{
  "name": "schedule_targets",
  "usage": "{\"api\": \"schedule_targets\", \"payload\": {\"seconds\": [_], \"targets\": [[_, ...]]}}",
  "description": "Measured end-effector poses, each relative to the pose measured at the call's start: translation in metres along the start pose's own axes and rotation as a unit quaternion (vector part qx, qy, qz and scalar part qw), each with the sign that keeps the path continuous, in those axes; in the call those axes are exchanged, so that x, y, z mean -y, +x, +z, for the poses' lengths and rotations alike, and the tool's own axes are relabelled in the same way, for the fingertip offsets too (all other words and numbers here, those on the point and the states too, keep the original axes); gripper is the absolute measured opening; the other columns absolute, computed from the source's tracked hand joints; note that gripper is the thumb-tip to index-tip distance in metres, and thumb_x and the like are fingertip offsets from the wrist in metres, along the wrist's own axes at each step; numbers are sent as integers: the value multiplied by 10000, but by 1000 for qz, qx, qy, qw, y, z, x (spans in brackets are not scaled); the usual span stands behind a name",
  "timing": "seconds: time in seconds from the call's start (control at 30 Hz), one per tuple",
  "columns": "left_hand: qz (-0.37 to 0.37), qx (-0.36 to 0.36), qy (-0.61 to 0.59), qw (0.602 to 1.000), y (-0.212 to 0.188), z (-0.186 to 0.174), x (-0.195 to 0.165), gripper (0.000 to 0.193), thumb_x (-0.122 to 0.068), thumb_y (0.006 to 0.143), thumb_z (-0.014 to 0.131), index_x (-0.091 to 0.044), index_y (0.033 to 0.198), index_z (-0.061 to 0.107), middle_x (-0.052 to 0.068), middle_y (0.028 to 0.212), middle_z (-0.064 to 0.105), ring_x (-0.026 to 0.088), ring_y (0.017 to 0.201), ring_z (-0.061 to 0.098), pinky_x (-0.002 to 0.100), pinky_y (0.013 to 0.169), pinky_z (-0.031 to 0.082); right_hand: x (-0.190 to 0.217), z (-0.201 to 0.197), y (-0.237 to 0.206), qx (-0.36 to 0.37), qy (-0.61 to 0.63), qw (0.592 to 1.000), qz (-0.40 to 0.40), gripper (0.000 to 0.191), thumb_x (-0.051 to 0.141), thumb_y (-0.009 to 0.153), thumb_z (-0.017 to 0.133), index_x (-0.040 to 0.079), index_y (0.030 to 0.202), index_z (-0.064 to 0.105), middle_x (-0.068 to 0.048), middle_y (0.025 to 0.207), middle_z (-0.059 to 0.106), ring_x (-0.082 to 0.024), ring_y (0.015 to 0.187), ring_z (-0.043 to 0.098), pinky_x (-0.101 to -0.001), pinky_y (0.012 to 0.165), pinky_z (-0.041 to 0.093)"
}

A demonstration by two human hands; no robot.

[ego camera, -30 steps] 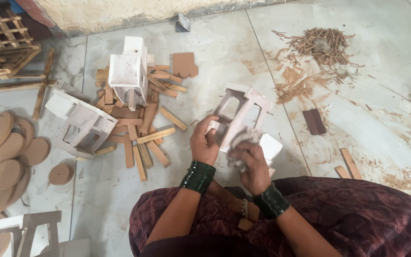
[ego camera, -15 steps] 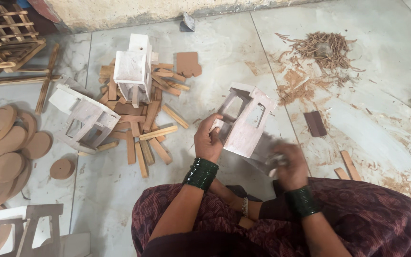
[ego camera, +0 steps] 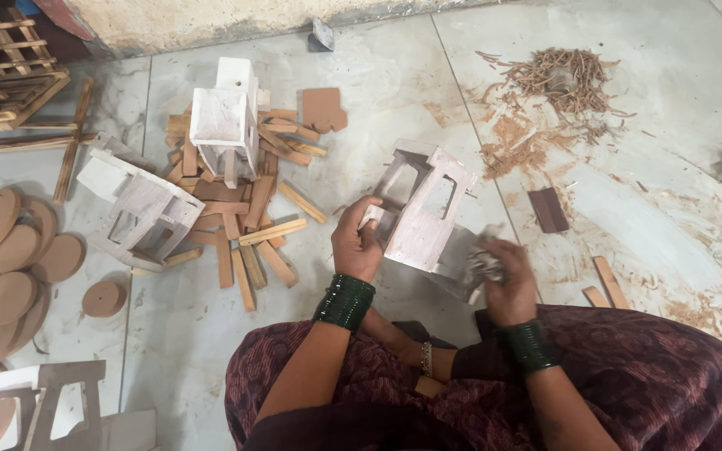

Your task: The person sits on the floor and wipes white-painted wooden craft parts one at a time with a cloth, turning each piece to clean its surfaces and setting it aside with the other finished pieces.

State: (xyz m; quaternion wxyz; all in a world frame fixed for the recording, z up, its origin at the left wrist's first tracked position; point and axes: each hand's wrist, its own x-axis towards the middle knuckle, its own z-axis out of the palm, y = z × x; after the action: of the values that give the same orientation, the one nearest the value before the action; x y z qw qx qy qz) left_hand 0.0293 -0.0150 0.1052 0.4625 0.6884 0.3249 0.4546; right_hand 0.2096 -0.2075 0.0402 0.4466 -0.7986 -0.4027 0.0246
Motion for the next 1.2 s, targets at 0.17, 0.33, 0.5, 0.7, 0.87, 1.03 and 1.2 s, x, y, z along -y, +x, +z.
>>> {"api": "schedule_targets", "payload": {"seconds": [0.17,0.33,0.5,0.7,0.87,1.03,1.2], "targets": [[26,4,6,1000,0,1,0,444,144,889,552,-117,1230,663,112,1143,718,220,1061,702,297,909,522,31,19,-6,83,-52,989,-110,661,91,772,802,48,1398,594,-229,1460,472,-367,1277,542,-453,1025,546],[25,0,10,1000,1,2,3,447,145,889,552,-124,1228,661,111,1155,714,219,1089,701,295,910,531,50,23,-2,117,-124,983,-61,613,197,731,867,50,1290,662,-228,1449,431,-412,1296,419,-499,1019,482],[32,-15,4,999,4,1,5,464,160,877,539,-122,1225,661,121,1167,712,225,1123,700,295,939,536,48,33,-5,77,-73,994,-36,383,142,793,821,67,1153,717,-163,1421,508,-345,1269,532,-431,975,568],[56,8,2,998,-1,3,-6,481,168,875,530,-120,1241,652,117,1162,709,229,1101,705,296,940,522,23,40,-17,25,8,998,-51,289,87,782,831,40,1007,656,-151,1272,590,-329,1170,629,-407,888,607],[17,28,6,999,-1,4,-14,481,163,883,516,-124,1245,653,105,1174,707,223,1051,712,287,871,531,0,20,-3,-34,318,934,161,87,30,965,639,70,1041,629,-153,1142,717,-251,1037,691,-383,965,617],[6,26,8,1000,2,5,-12,478,164,881,513,-121,1234,661,100,1164,709,220,1021,707,293,862,533,18,28,2,28,257,952,166,93,41,970,634,91,1048,628,-118,1095,730,-245,979,735,-368,877,645],[42,7,-2,999,1,1,-8,469,177,865,518,-111,1203,669,109,1166,711,230,1100,699,303,929,540,34,39,-31,66,20,994,-83,266,11,798,695,29,1056,630,-215,1170,644,-318,1009,685,-399,791,622]]}}
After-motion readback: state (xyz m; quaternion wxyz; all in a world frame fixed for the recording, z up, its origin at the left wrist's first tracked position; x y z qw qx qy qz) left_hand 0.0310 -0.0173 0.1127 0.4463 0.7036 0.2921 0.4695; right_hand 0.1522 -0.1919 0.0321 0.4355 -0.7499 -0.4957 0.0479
